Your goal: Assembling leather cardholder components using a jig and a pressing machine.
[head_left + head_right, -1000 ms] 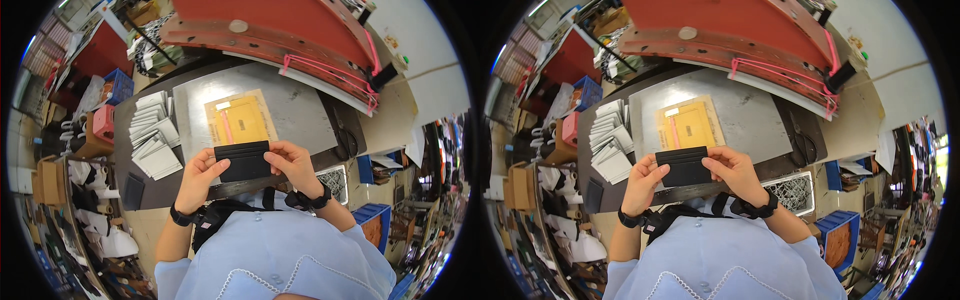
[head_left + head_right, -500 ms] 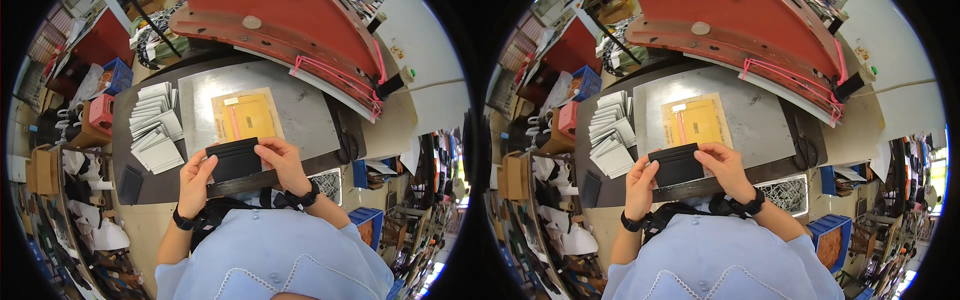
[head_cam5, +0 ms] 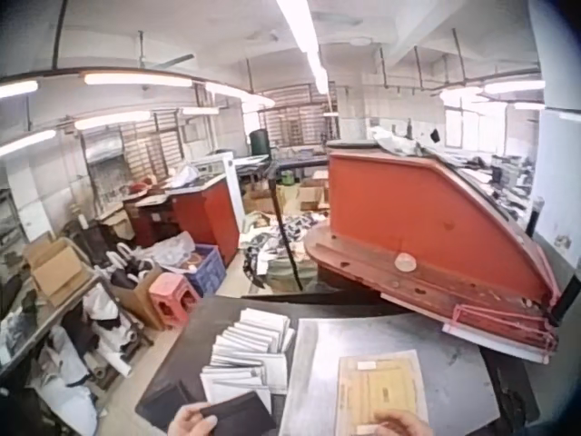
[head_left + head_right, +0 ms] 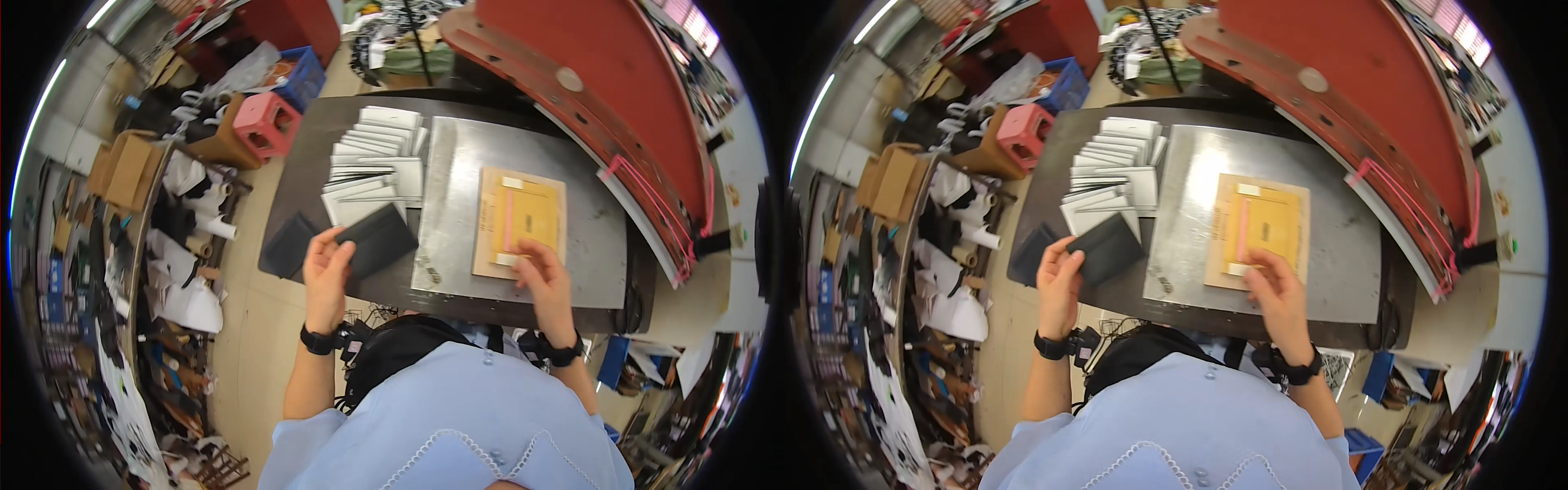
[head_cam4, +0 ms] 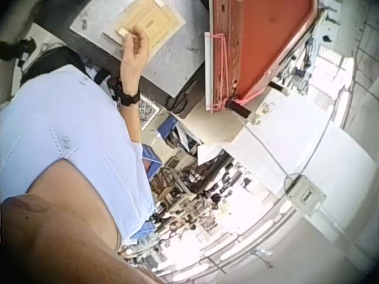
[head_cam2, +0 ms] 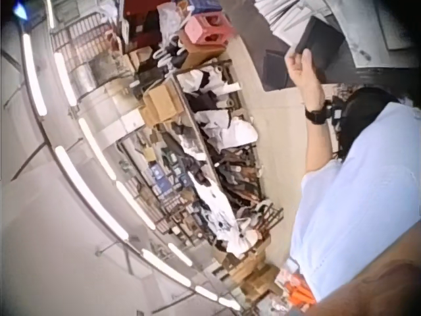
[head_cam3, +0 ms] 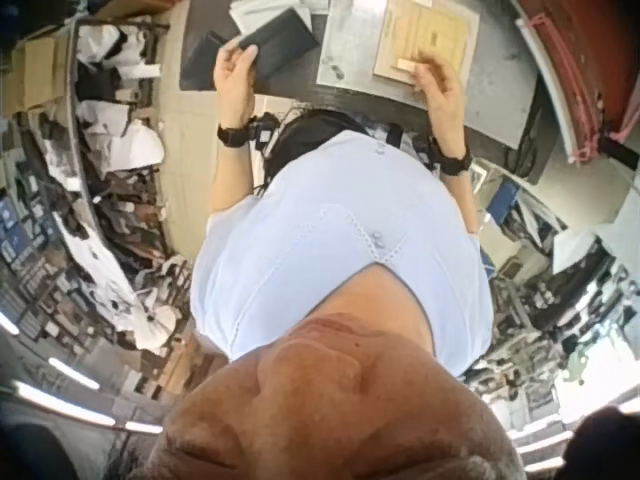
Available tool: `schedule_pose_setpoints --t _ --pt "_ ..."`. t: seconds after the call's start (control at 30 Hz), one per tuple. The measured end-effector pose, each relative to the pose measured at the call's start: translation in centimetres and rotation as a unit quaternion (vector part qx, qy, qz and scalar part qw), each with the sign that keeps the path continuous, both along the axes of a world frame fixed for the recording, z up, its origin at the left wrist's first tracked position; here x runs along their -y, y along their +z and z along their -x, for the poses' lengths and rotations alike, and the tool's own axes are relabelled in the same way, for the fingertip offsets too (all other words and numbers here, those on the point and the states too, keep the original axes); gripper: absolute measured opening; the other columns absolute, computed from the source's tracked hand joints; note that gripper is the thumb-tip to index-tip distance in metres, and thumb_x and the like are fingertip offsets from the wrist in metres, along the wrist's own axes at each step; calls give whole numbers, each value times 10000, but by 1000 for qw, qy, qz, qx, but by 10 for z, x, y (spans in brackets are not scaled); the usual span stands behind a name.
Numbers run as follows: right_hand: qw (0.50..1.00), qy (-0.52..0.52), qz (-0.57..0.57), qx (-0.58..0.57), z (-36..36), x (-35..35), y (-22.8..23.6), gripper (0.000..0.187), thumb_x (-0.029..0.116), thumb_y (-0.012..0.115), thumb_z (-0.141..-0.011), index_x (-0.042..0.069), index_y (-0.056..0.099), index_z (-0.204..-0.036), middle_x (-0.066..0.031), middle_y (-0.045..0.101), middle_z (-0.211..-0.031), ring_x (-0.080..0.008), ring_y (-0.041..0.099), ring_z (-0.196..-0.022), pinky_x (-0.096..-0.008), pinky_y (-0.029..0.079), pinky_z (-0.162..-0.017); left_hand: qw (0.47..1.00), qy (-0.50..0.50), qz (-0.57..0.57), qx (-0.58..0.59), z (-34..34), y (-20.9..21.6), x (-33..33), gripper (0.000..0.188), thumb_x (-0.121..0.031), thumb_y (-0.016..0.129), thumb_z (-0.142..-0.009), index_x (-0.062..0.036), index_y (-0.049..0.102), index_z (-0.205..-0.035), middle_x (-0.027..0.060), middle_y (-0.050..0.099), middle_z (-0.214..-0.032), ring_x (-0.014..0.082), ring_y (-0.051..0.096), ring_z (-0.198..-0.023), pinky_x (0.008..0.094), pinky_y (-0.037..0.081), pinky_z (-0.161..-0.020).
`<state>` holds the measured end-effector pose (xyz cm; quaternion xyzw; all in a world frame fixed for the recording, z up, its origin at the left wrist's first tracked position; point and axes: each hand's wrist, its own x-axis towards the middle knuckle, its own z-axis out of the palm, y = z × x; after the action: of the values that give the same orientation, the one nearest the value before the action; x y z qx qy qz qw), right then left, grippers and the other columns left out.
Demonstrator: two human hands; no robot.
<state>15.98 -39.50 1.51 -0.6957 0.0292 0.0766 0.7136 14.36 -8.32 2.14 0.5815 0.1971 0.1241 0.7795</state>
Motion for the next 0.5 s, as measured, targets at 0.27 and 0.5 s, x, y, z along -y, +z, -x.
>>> schedule_pose_setpoints --t 0.27,0.5 --pt "1000 20 -2 17 -2 -5 11 257 110 607 -949 -8 620 -1177 -69 675 -1063 -93 582 -843 -228 461 -698 816 202 -540 -28 47 -60 -142 470 -93 663 -913 -2 488 -1340 125 620 -1206 219 597 -1106 327 475 -928" --pt "997 72 0 16 -1 -16 12 224 90 582 -968 20 623 -1177 -41 683 -1066 -82 602 -862 -223 471 -722 728 -94 -674 88 -11 -10 -59 523 -107 767 -783 -16 580 -1262 172 536 -1384 364 494 -1283 434 395 -1062"
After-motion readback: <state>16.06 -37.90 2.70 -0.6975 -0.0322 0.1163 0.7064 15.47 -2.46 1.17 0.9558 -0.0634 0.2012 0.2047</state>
